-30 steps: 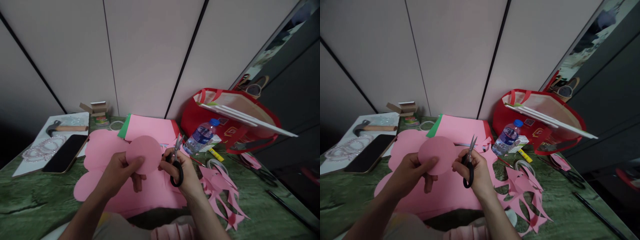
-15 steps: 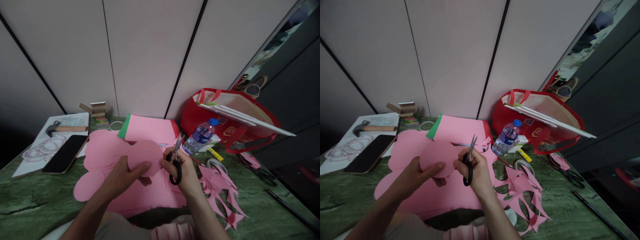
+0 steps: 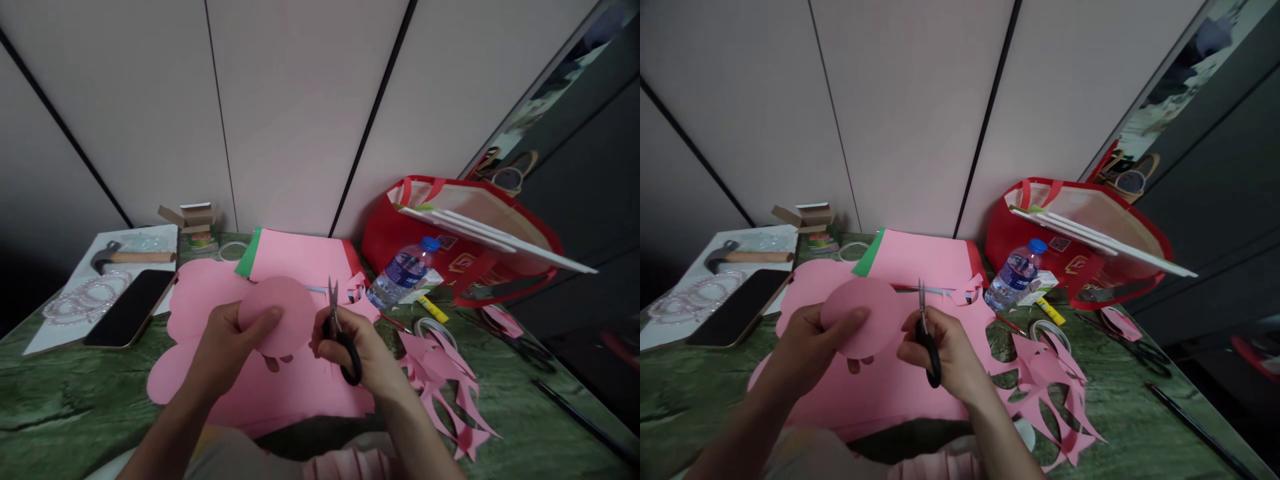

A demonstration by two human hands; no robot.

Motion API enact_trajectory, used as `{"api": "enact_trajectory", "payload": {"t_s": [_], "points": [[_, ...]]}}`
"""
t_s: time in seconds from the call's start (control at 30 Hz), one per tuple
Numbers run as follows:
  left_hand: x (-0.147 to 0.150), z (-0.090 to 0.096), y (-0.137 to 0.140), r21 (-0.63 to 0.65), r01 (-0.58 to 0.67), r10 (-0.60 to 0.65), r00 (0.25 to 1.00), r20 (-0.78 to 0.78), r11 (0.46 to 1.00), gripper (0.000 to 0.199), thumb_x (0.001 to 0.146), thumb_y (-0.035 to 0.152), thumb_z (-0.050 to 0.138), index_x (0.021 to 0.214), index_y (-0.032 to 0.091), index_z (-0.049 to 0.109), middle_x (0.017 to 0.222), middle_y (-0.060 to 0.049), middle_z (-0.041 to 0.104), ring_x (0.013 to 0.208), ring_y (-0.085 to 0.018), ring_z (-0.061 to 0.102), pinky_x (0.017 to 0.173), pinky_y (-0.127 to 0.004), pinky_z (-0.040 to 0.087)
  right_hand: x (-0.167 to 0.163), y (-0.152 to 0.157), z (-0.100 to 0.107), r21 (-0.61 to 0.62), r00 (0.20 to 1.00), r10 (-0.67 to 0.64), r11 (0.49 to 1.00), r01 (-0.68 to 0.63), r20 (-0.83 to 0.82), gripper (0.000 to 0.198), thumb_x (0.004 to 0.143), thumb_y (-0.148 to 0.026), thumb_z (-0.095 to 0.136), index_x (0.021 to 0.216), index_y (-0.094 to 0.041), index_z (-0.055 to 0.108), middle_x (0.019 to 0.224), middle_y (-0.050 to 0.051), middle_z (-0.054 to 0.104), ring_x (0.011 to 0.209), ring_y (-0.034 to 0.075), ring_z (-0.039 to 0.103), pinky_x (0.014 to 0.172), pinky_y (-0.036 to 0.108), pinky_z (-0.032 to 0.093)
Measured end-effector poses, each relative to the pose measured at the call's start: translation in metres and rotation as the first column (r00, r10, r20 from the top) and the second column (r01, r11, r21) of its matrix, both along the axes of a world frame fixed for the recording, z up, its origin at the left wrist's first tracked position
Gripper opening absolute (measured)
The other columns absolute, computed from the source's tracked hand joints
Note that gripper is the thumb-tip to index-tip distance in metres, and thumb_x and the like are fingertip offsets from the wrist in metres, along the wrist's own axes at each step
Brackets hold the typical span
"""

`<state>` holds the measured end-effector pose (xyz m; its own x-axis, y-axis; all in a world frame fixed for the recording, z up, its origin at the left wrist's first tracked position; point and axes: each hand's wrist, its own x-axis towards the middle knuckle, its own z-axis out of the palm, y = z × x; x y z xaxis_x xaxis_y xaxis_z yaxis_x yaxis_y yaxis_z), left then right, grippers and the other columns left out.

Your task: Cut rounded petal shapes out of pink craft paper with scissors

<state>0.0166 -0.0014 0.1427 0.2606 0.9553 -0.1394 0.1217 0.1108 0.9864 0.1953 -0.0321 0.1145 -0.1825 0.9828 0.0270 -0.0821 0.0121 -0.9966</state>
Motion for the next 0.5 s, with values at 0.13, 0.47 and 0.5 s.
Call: {"api": "enact_trajectory", "payload": {"t_s": [0.13, 0.47, 0.5], "points": [[0.0045, 0.0077, -0.0052, 0.081, -0.128, 0.132, 0.990, -0.045, 0.989, 0.028, 0.074, 0.028, 0.060, 0.049, 0.015, 0.060, 0.037, 0.001, 0.061, 0.034, -0.012, 0.056, 0.038, -0.020, 0.044, -0.0029, -0.0039, 0.0008, -0.072, 0.989, 0.139, 0.987, -0.142, -0.042, 0.026, 0.064, -0.030, 0.072, 0.076, -0.016, 0.053, 0.065, -0.002, 0.054, 0.056, 0.009, 0.045, 0.052, 0.022, 0.036], [0.0091, 0.0021, -0.0088, 0.233, -0.145, 0.182, 0.972, -0.146, 0.962, 0.032, 0.074, 0.037, 0.058, 0.047, 0.018, 0.057, 0.036, 0.002, 0.061, 0.035, -0.015, 0.058, 0.042, -0.024, 0.046, -0.0094, -0.0070, 0.0036, -0.044, 0.989, 0.143, 0.989, -0.144, -0.040, 0.026, 0.065, -0.035, 0.071, 0.075, -0.017, 0.055, 0.066, -0.002, 0.051, 0.058, 0.011, 0.044, 0.053, 0.023, 0.034], [0.0093, 0.0016, -0.0090, 0.242, -0.141, 0.182, 0.971, -0.153, 0.960, 0.032, 0.073, 0.037, 0.058, 0.048, 0.018, 0.056, 0.036, 0.002, 0.060, 0.035, -0.015, 0.058, 0.041, -0.025, 0.046, -0.0097, -0.0071, 0.0044, -0.041, 0.989, 0.141, 0.989, -0.143, -0.035, 0.027, 0.065, -0.036, 0.071, 0.076, -0.017, 0.055, 0.066, -0.002, 0.050, 0.058, 0.011, 0.043, 0.053, 0.022, 0.033]]}}
